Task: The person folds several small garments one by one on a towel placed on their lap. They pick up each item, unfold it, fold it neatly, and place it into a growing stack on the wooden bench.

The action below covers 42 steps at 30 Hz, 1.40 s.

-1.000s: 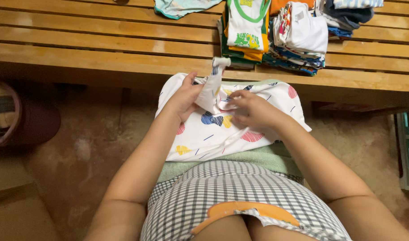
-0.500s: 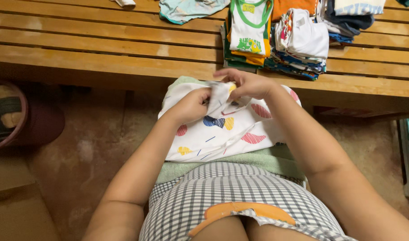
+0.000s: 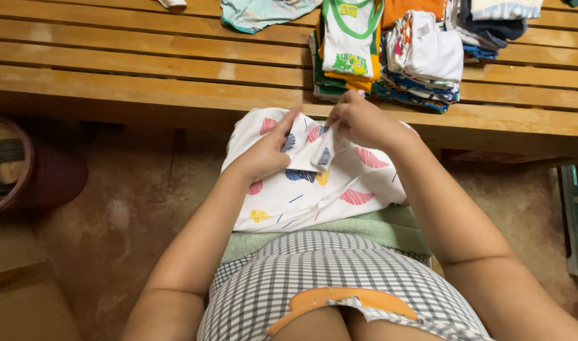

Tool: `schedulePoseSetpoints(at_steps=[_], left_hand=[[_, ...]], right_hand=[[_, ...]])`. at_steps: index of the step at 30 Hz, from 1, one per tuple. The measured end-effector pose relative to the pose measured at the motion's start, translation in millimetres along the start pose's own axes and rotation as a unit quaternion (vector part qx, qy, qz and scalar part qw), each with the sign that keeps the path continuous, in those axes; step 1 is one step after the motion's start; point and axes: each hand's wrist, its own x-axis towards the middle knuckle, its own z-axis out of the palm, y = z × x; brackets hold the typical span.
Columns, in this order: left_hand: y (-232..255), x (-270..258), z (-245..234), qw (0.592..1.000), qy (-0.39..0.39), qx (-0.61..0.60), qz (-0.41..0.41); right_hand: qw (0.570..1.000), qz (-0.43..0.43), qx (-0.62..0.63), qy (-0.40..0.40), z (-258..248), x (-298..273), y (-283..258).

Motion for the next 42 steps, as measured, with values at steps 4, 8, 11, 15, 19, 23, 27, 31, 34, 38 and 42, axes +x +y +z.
schedulePoseSetpoints(at_steps=[4, 8, 11, 15, 19, 23, 27, 31, 34, 38, 42], left_hand=[[-8.3, 5.6, 0.2, 0.994, -0.054, 0.023, -0.095], [-31.3, 38.2, 2.5, 0.97, 0.029, -0.235, 0.065], [-57.2, 57.1, 14.3, 0.894, 0.182, -0.406, 0.058], [-80.1, 66.5, 57.3, 0.963, 0.258, -0.069, 0.038], [-61.8, 63.7, 86.7, 0.93, -0.062, 0.327, 0.158], [-21.4, 40.5, 120.9, 0.928, -0.28, 0.215, 0.119], [-0.4, -1.8, 145.0, 0.848, -0.487, 0.085, 0.19], [31.0, -28.6, 124.3, 0.834, -0.508, 0.047, 0.212], [53.7, -55.9, 77.7, 0.793, -0.479, 0.012, 0.376], [47.9, -66.1, 23.7, 0.901, -0.396, -0.063, 0.167], [4.7, -13.4, 40.4, 0.941, -0.187, 0.123, 0.252]], right_hand=[[0.987, -0.037, -0.115, 0.109, -13.4, -17.0, -7.7], [0.962, -0.033, -0.085, 0.257, -46.3, -34.8, -11.3], [0.924, -0.077, -0.125, 0.352, -58.5, -42.8, -16.9], [0.915, -0.109, -0.121, 0.37, -66.2, -45.8, -28.8], [0.913, -0.11, -0.136, 0.368, -70.7, -53.5, -44.5], [0.931, -0.112, -0.093, 0.335, -75.6, -63.1, -55.0], [0.949, -0.084, -0.042, 0.301, -76.2, -75.4, -65.2], [0.99, -0.037, -0.042, 0.126, -84.9, -98.4, -79.5], [0.994, -0.002, 0.044, -0.102, -78.9, -119.4, -94.5], [0.981, 0.012, 0.009, -0.194, -44.5, -127.7, -108.7], [0.973, 0.045, 0.089, -0.207, -25.2, -120.9, -106.3]])
